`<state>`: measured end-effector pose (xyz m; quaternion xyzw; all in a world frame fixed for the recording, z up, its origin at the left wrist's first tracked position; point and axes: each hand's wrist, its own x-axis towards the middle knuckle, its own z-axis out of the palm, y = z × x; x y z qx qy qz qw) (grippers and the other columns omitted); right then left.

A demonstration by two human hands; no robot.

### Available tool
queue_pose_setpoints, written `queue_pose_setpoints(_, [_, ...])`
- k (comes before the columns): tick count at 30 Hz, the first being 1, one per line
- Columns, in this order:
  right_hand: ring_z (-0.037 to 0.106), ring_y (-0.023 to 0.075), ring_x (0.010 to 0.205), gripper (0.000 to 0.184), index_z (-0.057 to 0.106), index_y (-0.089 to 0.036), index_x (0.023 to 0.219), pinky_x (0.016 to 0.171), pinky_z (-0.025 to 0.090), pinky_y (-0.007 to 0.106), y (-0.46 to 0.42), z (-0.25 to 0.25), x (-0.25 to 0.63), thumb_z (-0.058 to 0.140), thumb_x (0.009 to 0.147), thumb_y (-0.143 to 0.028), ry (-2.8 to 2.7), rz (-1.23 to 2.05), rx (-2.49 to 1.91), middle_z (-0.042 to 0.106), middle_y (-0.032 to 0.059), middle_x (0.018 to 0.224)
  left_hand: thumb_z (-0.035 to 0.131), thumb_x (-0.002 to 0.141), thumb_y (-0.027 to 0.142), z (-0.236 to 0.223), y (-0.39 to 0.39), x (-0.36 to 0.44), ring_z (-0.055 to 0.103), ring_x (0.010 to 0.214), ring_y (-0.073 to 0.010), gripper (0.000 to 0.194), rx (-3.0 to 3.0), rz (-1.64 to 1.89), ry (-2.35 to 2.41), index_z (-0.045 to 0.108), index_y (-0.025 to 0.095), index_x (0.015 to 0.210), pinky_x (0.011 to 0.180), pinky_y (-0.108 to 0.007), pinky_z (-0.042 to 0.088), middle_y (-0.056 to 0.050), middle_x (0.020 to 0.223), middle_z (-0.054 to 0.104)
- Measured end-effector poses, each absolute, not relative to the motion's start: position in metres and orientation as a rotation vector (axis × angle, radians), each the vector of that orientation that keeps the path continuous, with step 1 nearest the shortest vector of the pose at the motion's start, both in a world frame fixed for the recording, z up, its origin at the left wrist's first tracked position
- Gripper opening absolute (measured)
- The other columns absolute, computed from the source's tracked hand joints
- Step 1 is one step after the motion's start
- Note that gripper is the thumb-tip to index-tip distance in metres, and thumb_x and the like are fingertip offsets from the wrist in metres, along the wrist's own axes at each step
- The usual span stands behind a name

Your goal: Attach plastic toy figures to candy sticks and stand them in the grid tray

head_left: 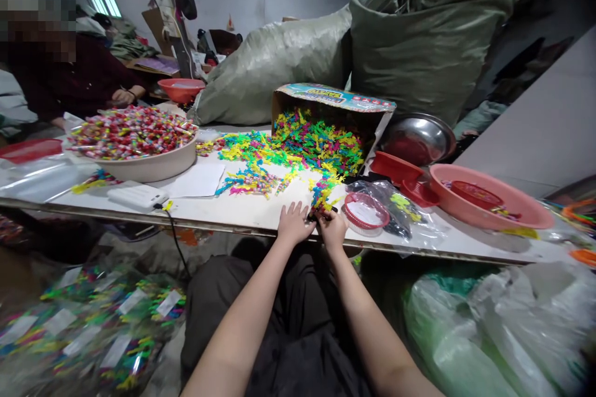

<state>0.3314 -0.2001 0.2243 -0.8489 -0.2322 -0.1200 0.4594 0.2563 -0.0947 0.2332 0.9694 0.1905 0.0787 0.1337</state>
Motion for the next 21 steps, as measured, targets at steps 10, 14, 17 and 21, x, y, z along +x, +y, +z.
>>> queue_pose_setpoints(10, [0.054, 0.0231, 0.082, 0.028, 0.064, -0.014, 0.08, 0.079, 0.029, 0.034, -0.1958, 0.2251, 0.3267, 0.053, 0.076, -0.039, -0.605, -0.432, -2.25, 0.066, 0.0099, 0.081, 0.029, 0.08, 0.054, 0.2353, -0.095, 0.2548, 0.016, 0.133, -0.0262, 0.062, 2.81, 0.221, 0.562, 0.032, 0.023, 0.134, 0.107, -0.048, 0.006, -0.004, 0.145, 0.023])
queue_pose_setpoints(14, [0.053, 0.023, 0.083, 0.025, 0.064, -0.013, 0.081, 0.079, 0.028, 0.034, -0.1946, 0.225, 0.3253, 0.052, 0.078, -0.035, -0.628, -0.464, -2.271, 0.065, 0.0103, 0.081, 0.03, 0.079, 0.053, 0.2356, -0.0949, 0.2549, 0.017, 0.133, -0.0248, 0.062, 2.801, 0.237, 0.566, 0.033, 0.023, 0.133, 0.107, -0.047, 0.007, -0.005, 0.145, 0.024])
queue_pose_setpoints(17, [0.053, 0.0228, 0.084, 0.026, 0.064, -0.014, 0.08, 0.079, 0.028, 0.034, -0.195, 0.2257, 0.3244, 0.05, 0.081, -0.036, -0.655, -0.47, -2.273, 0.065, 0.0095, 0.081, 0.03, 0.079, 0.053, 0.2358, -0.095, 0.2549, 0.018, 0.133, -0.0248, 0.062, 2.794, 0.247, 0.567, 0.034, 0.023, 0.133, 0.107, -0.047, 0.007, -0.005, 0.144, 0.025])
queue_pose_setpoints(21, [0.054, 0.0235, 0.083, 0.028, 0.065, -0.014, 0.081, 0.078, 0.029, 0.035, -0.1968, 0.2274, 0.3235, 0.049, 0.082, -0.037, -0.694, -0.445, -2.265, 0.066, 0.0096, 0.079, 0.034, 0.078, 0.051, 0.2368, -0.0952, 0.2532, 0.018, 0.132, -0.0257, 0.061, 2.771, 0.281, 0.578, 0.036, 0.023, 0.132, 0.108, -0.047, 0.007, -0.004, 0.143, 0.028])
